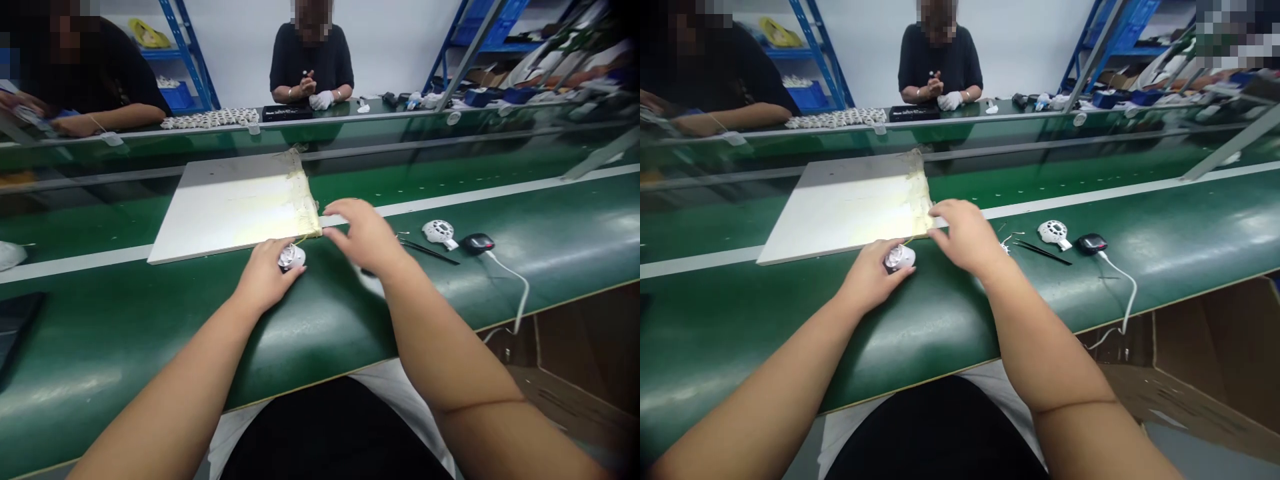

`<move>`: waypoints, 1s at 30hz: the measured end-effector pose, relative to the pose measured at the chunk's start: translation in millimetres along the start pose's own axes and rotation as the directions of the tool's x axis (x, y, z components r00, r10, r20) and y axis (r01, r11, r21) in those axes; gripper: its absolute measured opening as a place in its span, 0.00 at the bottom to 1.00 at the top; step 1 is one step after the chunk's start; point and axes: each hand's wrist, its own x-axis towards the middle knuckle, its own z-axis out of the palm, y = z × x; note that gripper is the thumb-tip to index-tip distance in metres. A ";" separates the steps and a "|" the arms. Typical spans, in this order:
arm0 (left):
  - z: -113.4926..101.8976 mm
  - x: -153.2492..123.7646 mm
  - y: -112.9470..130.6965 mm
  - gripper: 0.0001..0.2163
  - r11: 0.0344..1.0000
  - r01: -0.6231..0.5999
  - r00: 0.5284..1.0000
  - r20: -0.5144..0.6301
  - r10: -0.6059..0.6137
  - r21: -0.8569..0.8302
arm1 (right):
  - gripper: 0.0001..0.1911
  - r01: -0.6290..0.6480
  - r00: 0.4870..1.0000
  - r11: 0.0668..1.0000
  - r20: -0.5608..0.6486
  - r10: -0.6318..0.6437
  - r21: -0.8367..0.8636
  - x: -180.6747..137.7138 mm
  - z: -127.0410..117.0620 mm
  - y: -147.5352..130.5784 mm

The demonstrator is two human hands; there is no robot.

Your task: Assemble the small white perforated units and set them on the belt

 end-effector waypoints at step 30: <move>-3.4 -5.2 18.0 0.09 0.876 -0.481 0.843 0.257 0.473 -0.035 | 0.26 -0.167 0.900 0.947 0.434 0.032 0.275 -38.3 -23.1 23.8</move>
